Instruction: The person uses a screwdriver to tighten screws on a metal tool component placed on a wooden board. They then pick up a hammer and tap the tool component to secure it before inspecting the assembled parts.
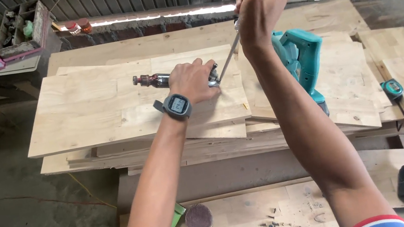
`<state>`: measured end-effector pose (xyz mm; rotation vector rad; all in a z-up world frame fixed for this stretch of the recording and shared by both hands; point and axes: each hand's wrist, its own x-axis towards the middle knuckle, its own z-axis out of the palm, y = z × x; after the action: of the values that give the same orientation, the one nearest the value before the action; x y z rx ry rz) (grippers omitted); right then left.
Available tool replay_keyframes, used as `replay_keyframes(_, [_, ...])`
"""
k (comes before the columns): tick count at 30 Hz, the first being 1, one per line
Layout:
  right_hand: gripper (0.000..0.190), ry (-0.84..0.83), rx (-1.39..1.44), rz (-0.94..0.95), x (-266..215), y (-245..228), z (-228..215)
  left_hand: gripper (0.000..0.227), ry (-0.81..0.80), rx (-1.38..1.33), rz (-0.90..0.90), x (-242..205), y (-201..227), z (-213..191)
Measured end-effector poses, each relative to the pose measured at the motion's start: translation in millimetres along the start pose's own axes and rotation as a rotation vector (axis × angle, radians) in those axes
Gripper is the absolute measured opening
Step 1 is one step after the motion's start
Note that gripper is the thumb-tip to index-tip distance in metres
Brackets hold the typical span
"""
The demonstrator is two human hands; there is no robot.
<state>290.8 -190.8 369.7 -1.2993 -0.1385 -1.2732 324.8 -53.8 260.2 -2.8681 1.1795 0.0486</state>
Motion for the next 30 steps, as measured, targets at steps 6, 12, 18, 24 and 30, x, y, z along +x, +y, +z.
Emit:
replay_keyframes(6, [0.035, -0.242, 0.291, 0.283, 15.4, 11.6, -27.2, 0.062, 0.012, 0.028, 0.030, 1.8, -1.8, 7.9])
replay_keyframes(12, [0.020, 0.038, 0.191, 0.420, 23.6, 8.7, -45.3, 0.066, 0.021, 0.048, 0.046, 1.0, -3.5, 8.6])
replay_keyframes(18, [0.033, -0.139, 0.359, 0.377, 17.0, 18.0, -46.8, 0.065, 0.083, 0.103, 0.088, 0.8, -6.8, 12.4])
replay_keyframes(24, [0.028, -0.347, 0.422, 0.484, 21.8, 33.1, -67.3, 0.073, 0.088, 0.156, 0.111, -1.3, -7.1, 13.6])
replay_keyframes(30, [0.031, -0.546, 0.433, 0.533, 35.4, -13.4, -43.3, 0.069, 0.041, 0.126, 0.077, -0.4, -4.3, 4.9])
